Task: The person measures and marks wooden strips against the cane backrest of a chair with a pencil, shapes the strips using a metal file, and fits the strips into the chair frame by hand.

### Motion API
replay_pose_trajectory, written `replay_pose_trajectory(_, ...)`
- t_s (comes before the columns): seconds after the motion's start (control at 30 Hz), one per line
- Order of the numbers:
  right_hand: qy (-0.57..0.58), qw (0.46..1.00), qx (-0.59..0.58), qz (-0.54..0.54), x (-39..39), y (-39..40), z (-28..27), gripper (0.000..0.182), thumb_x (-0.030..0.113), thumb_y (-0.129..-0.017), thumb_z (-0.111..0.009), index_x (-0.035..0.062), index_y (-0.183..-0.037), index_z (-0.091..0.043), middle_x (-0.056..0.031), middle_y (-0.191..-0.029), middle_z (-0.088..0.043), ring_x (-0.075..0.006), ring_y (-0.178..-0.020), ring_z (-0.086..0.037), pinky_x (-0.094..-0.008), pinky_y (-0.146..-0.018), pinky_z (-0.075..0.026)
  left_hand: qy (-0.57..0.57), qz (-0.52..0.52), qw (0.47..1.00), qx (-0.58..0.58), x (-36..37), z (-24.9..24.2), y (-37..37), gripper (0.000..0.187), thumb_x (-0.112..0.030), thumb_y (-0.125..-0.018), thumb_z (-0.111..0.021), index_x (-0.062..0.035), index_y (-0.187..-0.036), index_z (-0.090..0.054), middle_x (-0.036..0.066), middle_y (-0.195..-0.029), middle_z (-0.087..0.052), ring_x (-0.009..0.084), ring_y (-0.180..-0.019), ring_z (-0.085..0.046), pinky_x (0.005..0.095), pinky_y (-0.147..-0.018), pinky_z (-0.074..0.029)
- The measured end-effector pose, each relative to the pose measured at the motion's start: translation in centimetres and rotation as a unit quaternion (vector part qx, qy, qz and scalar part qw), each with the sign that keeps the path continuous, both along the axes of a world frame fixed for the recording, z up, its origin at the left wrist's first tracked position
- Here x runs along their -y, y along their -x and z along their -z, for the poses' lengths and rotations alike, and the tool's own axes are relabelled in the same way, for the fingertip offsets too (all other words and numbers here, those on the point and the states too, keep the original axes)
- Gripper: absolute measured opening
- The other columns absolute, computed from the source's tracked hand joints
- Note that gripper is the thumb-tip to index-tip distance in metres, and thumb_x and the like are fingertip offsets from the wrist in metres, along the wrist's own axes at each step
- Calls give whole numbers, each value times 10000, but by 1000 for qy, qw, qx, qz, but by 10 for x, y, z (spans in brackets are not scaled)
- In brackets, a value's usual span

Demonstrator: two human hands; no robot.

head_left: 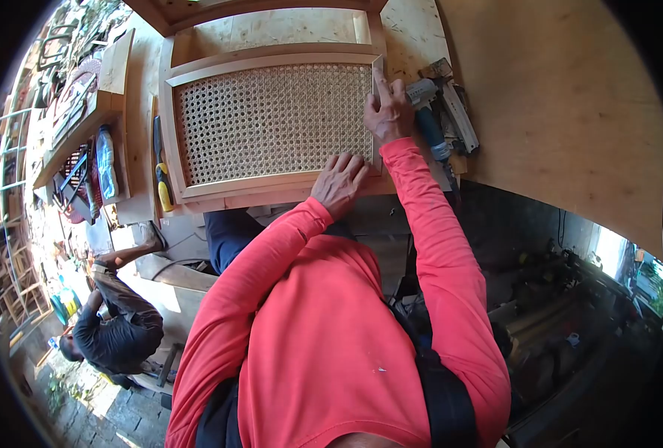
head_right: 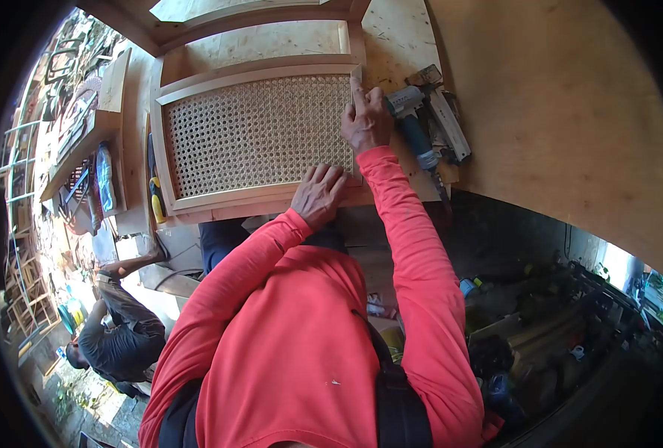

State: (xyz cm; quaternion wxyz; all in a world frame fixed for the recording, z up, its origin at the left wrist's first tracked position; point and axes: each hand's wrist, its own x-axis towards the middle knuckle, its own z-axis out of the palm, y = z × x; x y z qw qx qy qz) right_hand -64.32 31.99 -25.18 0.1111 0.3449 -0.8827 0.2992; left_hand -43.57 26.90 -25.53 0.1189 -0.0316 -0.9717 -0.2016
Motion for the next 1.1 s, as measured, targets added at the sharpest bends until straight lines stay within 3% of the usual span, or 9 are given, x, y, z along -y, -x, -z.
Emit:
replay_pose_trajectory(0.23,49,996,-77,-5,-6,-3,17,572,204,-888,-793,151,-1443,-666,-138,-1010,-559,-349,-898,-652,-477,-763,-569,3,35,998,-46,4,6,1,381,-194,-879,-629,-32,-1217,-694,124,-1205,-634,314,-1138,-593,443,-1004,-474)
replay_pose_trajectory(0.53,100,994,-45,5,0,-7,16,409,129,-897,-785,84,-1293,-692,-142,-1024,-564,-370,-916,-633,-489,-798,-552,-8,38,999,-24,4,8,1,401,-188,-845,-656,-35,-1214,-695,135,-1201,-636,338,-1114,-597,467,-997,-479)
replay_pose_trajectory(0.67,112,992,-59,11,4,-2,10,358,175,-927,-793,74,-1252,-680,-158,-1068,-587,-376,-955,-648,-476,-813,-557,7,35,999,-39,4,4,2,358,-205,-863,-625,-46,-1176,-692,110,-1155,-625,307,-1117,-591,428,-995,-476)
replay_pose_trajectory(0.77,105,993,-4,50,9,4,27,419,162,-926,-776,79,-1323,-670,-181,-1072,-588,-389,-983,-652,-485,-840,-557,13,31,999,-20,3,6,2,354,-205,-857,-630,-52,-1173,-683,108,-1138,-619,302,-1116,-593,428,-997,-479)
replay_pose_trajectory(0.97,124,991,-5,55,17,2,6,659,117,-904,-741,126,-1546,-594,-189,-1020,-554,-402,-956,-624,-516,-849,-533,4,33,999,-31,3,8,2,379,-189,-845,-655,-43,-1193,-688,116,-1125,-628,321,-1057,-598,450,-967,-489)
replay_pose_trajectory(1.1,92,995,-30,28,13,-3,16,648,99,-893,-749,126,-1528,-624,-169,-1004,-527,-381,-937,-597,-499,-852,-517,-11,30,999,-36,3,9,1,365,-184,-828,-660,-54,-1168,-685,106,-1114,-624,317,-1070,-598,445,-968,-491)
